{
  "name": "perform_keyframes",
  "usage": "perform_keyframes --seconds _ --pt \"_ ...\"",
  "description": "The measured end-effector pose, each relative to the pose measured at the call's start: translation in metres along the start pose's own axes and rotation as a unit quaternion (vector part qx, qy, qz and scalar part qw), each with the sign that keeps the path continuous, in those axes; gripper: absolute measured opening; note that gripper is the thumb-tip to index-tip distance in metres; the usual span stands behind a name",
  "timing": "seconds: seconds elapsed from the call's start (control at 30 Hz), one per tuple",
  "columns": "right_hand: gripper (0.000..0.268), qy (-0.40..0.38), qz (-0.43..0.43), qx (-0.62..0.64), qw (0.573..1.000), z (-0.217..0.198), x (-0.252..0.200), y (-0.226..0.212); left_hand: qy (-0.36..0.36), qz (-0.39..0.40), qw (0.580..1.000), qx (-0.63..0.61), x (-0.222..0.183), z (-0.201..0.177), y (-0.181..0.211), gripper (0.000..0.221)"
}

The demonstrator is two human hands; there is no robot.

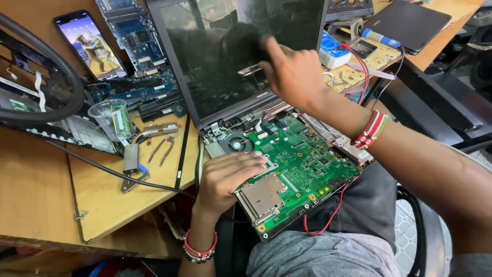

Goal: Disassembling a laptop to remove and inspect the motherboard and internal components

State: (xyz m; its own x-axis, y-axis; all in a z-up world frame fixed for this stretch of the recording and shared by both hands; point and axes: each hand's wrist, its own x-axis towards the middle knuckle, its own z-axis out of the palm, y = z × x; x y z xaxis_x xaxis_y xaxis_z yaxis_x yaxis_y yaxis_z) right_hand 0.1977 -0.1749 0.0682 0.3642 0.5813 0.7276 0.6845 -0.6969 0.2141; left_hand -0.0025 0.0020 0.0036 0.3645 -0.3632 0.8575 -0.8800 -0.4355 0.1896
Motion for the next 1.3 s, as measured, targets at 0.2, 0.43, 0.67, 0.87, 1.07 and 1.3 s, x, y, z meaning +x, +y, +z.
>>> perform_keyframes --seconds 0.2,0.43,0.67,0.87,1.07,1.3 --pt "0.003 0.053 -0.041 0.080 0.995 -0.048 -0.012 -0.026 -0.006 -0.001 1.000 -0.017 0.000 -0.002 0.000 0.030" --pt "0.006 0.101 -0.040 0.124 0.986 -0.101 -0.052 -0.069 0.072 -0.020 0.996 -0.042 -0.009 0.009 -0.005 0.025" --pt "0.014 0.095 -0.172 0.150 0.969 -0.152 -0.074 -0.089 0.015 0.017 1.000 -0.020 -0.016 0.000 -0.006 0.025" --pt "0.010 0.072 -0.095 0.187 0.975 -0.173 -0.088 -0.083 0.022 0.016 0.999 -0.024 -0.019 0.004 -0.009 0.015" --pt "0.010 0.062 -0.073 0.213 0.972 -0.191 -0.088 -0.102 0.023 0.018 0.999 -0.026 -0.024 0.008 -0.014 0.025" --pt "0.025 0.088 -0.102 0.222 0.966 -0.178 -0.140 -0.066 0.027 0.023 0.999 -0.023 -0.018 0.005 -0.011 0.015"
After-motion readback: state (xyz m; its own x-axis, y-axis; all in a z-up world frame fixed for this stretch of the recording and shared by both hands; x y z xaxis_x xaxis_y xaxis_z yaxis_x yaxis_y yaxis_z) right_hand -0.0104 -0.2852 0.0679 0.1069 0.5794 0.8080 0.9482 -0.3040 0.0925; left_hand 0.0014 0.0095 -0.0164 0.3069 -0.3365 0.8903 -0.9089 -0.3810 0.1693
